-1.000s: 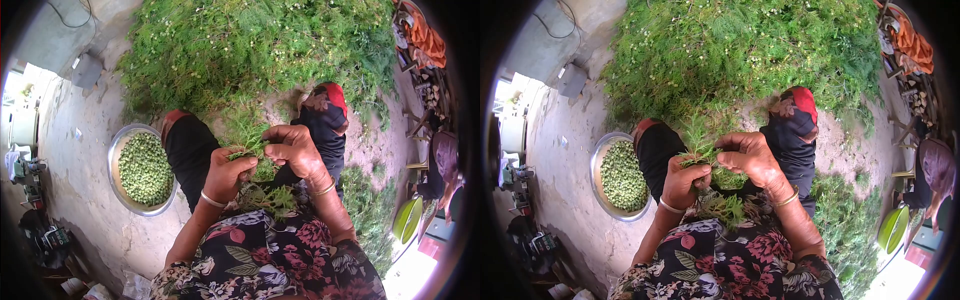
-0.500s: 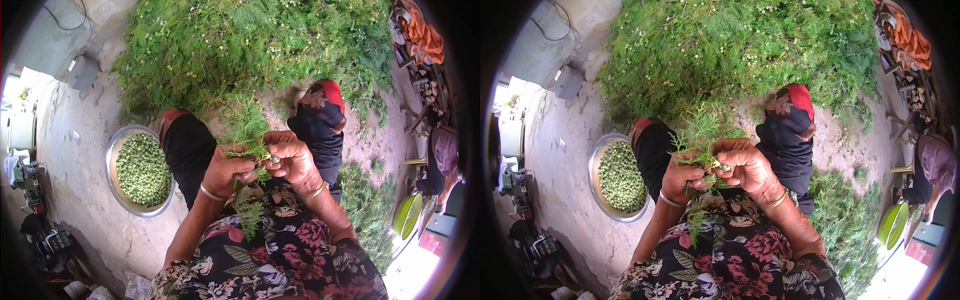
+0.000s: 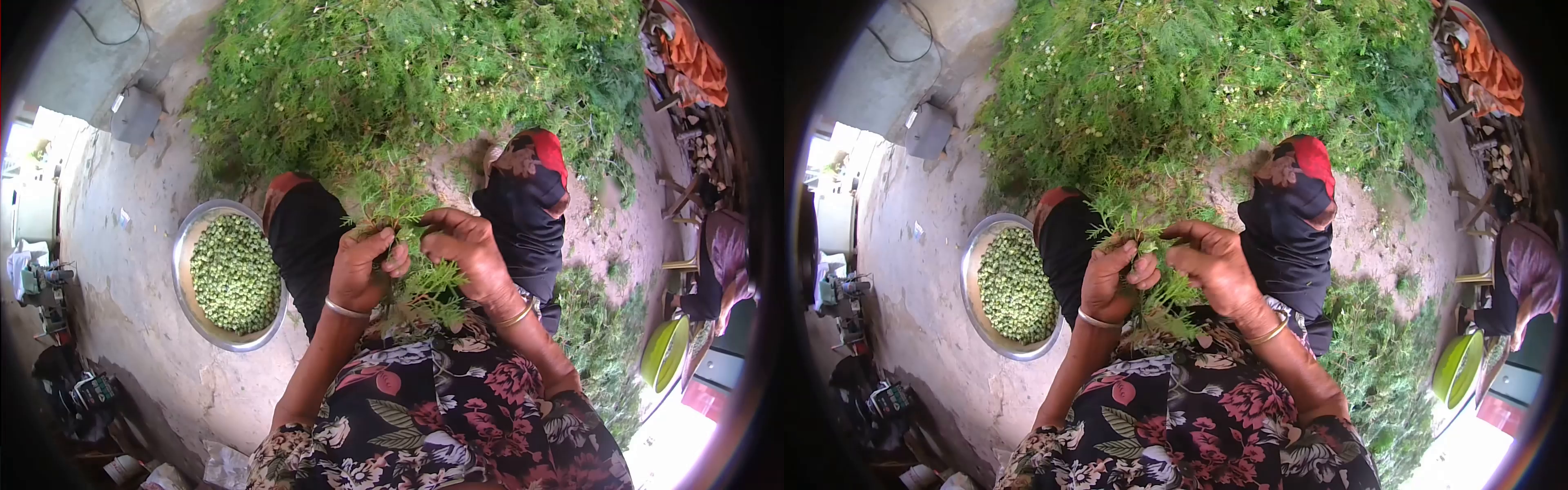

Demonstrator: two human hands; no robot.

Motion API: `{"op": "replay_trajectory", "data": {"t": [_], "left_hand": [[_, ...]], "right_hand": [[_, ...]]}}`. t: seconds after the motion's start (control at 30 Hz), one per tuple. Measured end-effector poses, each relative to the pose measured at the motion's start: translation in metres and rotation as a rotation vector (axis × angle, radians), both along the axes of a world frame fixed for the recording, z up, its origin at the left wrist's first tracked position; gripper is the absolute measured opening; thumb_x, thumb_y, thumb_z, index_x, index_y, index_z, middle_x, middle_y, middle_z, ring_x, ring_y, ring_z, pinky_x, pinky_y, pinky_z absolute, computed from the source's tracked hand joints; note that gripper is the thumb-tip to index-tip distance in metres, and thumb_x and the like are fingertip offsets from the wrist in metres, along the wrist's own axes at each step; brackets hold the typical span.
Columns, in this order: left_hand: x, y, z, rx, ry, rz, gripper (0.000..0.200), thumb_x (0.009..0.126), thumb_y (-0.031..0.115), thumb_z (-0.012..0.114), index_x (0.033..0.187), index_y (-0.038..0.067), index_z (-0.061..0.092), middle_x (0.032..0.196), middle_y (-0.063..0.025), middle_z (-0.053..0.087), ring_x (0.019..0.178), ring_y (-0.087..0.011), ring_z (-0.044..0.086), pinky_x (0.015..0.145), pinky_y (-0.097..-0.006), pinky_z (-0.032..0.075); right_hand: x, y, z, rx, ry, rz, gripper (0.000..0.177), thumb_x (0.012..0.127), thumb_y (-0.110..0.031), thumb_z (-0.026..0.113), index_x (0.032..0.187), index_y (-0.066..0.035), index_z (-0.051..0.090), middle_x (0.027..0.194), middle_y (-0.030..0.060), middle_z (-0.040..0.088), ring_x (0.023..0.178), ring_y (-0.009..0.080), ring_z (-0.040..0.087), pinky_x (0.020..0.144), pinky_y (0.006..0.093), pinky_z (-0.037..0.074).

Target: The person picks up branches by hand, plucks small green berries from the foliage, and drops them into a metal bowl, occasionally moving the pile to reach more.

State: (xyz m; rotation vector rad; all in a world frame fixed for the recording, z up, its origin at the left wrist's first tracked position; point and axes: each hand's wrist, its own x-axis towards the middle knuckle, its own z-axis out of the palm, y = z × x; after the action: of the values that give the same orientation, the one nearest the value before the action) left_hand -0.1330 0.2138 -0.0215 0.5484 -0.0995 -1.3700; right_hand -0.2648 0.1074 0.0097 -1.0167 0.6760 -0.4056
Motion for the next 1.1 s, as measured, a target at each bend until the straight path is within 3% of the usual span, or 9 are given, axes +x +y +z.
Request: {"op": "replay_trajectory", "data": {"t": [0.23,0.43,0.5,0.63,0.73,0.8,0.9,1.03,1.1], "left_hand": [[-0.013,-0.006,0.016,0.344,-0.284,0.132,0.007,0.085,0.004,0.058,0.09,-0.002,0.057,0.069,-0.0035,0.053,0.052,-0.0091,0.043,0.047,-0.0238,0.034],[-0.009,0.004,0.039,0.225,-0.579,0.049,0.012,0.084,-0.001,0.054,0.095,-0.005,0.057,0.068,-0.0028,0.052,0.054,-0.0076,0.045,0.048,-0.0215,0.035],[0.006,-0.004,0.045,0.29,-1.112,0.357,0.01,0.083,0.0,0.055,0.091,-0.003,0.06,0.066,-0.0002,0.053,0.056,-0.0082,0.047,0.051,-0.0221,0.038],[0.032,-0.031,0.025,0.193,-0.783,0.582,0.025,0.082,0.003,0.057,0.106,-0.006,0.058,0.075,-0.0037,0.056,0.064,-0.0085,0.051,0.057,-0.0233,0.042],[0.035,-0.041,-0.012,0.403,-1.301,-0.178,0.043,0.079,0.017,0.067,0.112,-0.008,0.053,0.105,-0.0163,0.062,0.089,-0.0211,0.063,0.076,-0.0275,0.051],[0.02,-0.047,-0.035,0.101,-2.012,-0.144,0.04,0.079,0.021,0.068,0.107,-0.006,0.056,0.092,-0.0159,0.064,0.078,-0.0206,0.063,0.066,-0.0267,0.05],[-0.002,-0.046,-0.025,0.173,-2.097,-0.29,0.037,0.08,0.023,0.067,0.1,-0.007,0.058,0.077,-0.0138,0.062,0.064,-0.0187,0.06,0.061,-0.0261,0.048],[-0.014,-0.044,0.032,0.271,-0.774,0.022,0.03,0.087,0.025,0.062,0.087,-0.006,0.059,0.071,-0.0075,0.06,0.054,-0.0123,0.052,0.051,-0.0255,0.042],[-0.006,-0.04,0.035,0.253,-0.696,0.025,0.025,0.089,0.021,0.061,0.083,-0.003,0.06,0.069,-0.0053,0.059,0.054,-0.0092,0.051,0.05,-0.0228,0.039]], "right_hand": [[0.006,0.011,-0.014,-0.343,0.118,-0.069,0.017,0.079,-0.002,0.067,0.092,0.006,0.06,0.071,0.0008,0.059,0.06,0.0065,0.053,0.053,0.0208,0.043],[-0.019,-0.03,-0.031,-0.158,0.051,-0.381,0.014,0.086,-0.009,0.054,0.076,0.0,0.058,0.068,0.0024,0.052,0.057,0.0064,0.049,0.043,0.0197,0.034],[-0.029,-0.049,-0.019,0.335,-0.129,-0.642,0.012,0.084,-0.009,0.051,0.087,0.002,0.057,0.075,0.0055,0.055,0.063,0.0108,0.05,0.047,0.0211,0.036],[-0.038,-0.061,-0.004,0.285,-0.313,-0.517,0.019,0.083,-0.009,0.048,0.096,0.003,0.054,0.081,0.0098,0.056,0.069,0.0156,0.051,0.052,0.0233,0.038],[-0.027,-0.061,0.008,0.385,-0.351,-0.527,0.019,0.084,-0.009,0.047,0.097,0.003,0.054,0.085,0.0129,0.057,0.07,0.0184,0.051,0.053,0.0241,0.038],[-0.025,-0.061,0.002,0.38,-0.381,-0.44,0.012,0.089,-0.01,0.052,0.094,0.001,0.055,0.084,0.0111,0.057,0.068,0.015,0.051,0.051,0.0217,0.036],[-0.016,-0.052,0.008,0.31,-0.278,-0.394,0.011,0.089,-0.01,0.058,0.085,0.0,0.057,0.076,0.0063,0.057,0.059,0.009,0.046,0.046,0.0189,0.03],[-0.012,-0.035,0.005,-0.047,-0.05,-0.254,0.013,0.079,-0.008,0.07,0.084,0.001,0.062,0.07,0.0019,0.057,0.06,0.0061,0.047,0.05,0.0197,0.036],[-0.009,-0.028,0.004,-0.27,0.127,-0.196,0.017,0.075,-0.007,0.074,0.085,0.001,0.063,0.07,0.0008,0.057,0.062,0.0053,0.048,0.052,0.0203,0.039]]}}
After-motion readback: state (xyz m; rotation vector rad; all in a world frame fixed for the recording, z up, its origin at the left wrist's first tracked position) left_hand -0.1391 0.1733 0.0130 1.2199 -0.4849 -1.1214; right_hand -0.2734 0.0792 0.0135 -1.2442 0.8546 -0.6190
